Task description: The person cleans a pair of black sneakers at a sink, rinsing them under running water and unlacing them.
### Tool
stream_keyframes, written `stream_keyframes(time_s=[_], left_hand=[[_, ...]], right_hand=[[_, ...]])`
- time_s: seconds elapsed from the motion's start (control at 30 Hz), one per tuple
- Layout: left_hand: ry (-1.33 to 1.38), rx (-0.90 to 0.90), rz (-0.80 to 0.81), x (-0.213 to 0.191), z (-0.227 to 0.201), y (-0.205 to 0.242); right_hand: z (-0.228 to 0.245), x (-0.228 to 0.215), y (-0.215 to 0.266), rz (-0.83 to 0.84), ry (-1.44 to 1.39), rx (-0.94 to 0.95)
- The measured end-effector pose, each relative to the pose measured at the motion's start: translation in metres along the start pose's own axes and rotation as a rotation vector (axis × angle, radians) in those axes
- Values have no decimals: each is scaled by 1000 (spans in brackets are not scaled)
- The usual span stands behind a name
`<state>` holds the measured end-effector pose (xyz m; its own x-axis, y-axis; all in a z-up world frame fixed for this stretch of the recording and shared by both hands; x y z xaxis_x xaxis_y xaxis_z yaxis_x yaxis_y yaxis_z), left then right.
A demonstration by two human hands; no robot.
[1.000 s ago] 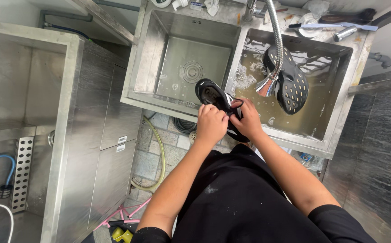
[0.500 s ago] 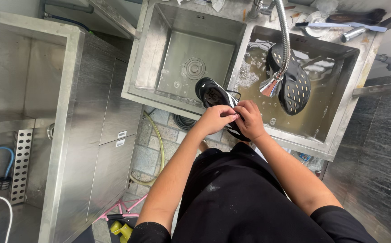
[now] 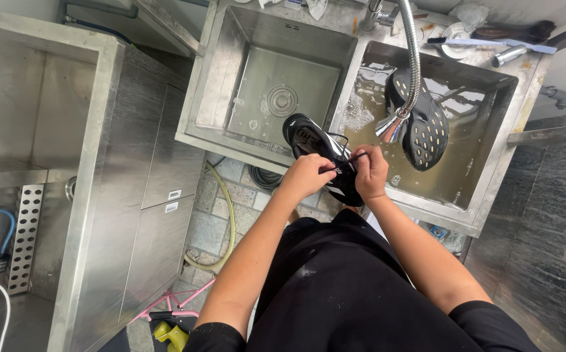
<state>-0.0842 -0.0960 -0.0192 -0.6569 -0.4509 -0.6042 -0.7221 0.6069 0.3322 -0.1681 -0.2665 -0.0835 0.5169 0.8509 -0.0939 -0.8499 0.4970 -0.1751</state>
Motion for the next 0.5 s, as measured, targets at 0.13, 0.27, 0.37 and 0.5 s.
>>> stream_keyframes(time_s=[0.13,0.27,0.37,0.5], left_hand=[[246,-187,117,10,6,-9],[1156,-340,149,9,23,-21],[1268,-334,211,13,24,-25],[1176,-243,325,26,16,-20]], right_hand=[[7,2,2,130,93,-106],[36,8,6,207,306,-444],[50,14,4,251,434,-509],[52,19,4,393,498,-530]])
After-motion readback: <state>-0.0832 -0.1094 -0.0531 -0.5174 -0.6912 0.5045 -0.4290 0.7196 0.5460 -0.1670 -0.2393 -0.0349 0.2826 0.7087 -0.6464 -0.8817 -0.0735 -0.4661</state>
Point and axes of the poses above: each hand's wrist, its own y-axis away from the middle knuckle, its own x-axis out of the palm, z = x × y, the point moved 3 cm from there along -y, towards the middle knuckle, and after that the axes turned 4 degrees about -y, right-handed, at the moved point
